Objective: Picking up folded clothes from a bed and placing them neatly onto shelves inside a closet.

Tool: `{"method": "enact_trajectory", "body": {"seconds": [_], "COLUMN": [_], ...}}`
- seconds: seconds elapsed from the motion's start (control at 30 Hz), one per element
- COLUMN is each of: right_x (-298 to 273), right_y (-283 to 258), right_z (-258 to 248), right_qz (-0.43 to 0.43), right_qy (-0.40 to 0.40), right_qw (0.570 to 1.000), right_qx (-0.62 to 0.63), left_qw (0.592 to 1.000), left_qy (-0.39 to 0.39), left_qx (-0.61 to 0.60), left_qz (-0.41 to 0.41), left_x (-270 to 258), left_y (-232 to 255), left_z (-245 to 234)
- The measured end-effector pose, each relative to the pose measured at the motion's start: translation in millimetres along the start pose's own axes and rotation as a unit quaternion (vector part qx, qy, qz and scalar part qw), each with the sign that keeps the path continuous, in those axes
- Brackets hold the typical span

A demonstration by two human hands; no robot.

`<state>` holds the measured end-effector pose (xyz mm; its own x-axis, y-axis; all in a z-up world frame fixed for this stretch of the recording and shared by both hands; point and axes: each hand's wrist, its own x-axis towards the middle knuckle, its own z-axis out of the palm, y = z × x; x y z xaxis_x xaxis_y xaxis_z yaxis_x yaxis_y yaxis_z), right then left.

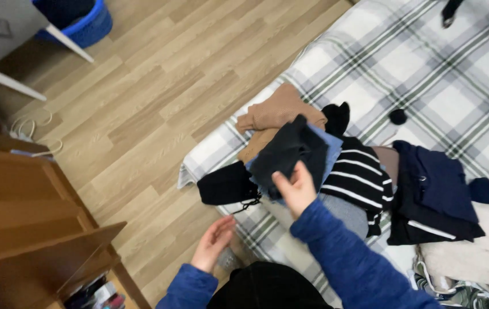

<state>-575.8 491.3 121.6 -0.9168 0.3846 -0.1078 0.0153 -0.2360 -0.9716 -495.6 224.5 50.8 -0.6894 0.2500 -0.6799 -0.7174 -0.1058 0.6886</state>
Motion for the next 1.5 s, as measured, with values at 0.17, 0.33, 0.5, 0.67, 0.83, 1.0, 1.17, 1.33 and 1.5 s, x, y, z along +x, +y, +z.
{"method": "enact_trajectory", "body": {"seconds": [0.17,0.33,0.5,0.67,0.83,1.0,1.17,1.33,1.5], "right_x": [-51.0,-63.5,-41.0,-29.6,13.0,-36.1,-51.4,-43.7,-45.6], "right_y": [-58.0,-136.5,-200.8,-183.0,12.7,67.1,-0.5,-12.8,-27.1], "right_z": [58.0,83.0,105.7,124.2,84.9,105.8,158.5,183.2,193.1], "right_qz": [0.059,0.063,0.015,0.074,0.062,-0.071,-0.19,-0.096,0.003], "right_qy": [-0.093,-0.242,-0.351,-0.294,-0.296,-0.424,-0.507,-0.566,-0.606], "right_qw": [0.994,0.964,0.928,0.95,0.953,0.838,0.766,0.785,0.786], "right_qx": [0.024,0.09,0.121,0.071,0.027,-0.337,-0.345,-0.232,-0.119], "left_qw": [0.944,0.91,0.854,0.918,0.903,0.891,0.905,0.9,0.847], "left_qy": [0.033,0.125,0.258,0.273,0.21,0.084,0.015,0.043,0.118], "left_qx": [0.116,0.163,0.211,-0.244,-0.364,-0.439,-0.329,-0.27,-0.46], "left_qz": [0.306,0.361,0.399,0.15,0.086,0.076,0.268,0.34,0.24], "left_x": [40.8,34.3,-1.2,-123.4,-168.8,-215.3,-238.6,-243.0,-253.7], "left_y": [15.6,58.2,107.4,199.5,212.4,229.0,208.0,213.9,263.6], "left_z": [51.5,29.1,-0.9,22.4,-0.9,-0.4,-11.1,-24.6,-75.2]}}
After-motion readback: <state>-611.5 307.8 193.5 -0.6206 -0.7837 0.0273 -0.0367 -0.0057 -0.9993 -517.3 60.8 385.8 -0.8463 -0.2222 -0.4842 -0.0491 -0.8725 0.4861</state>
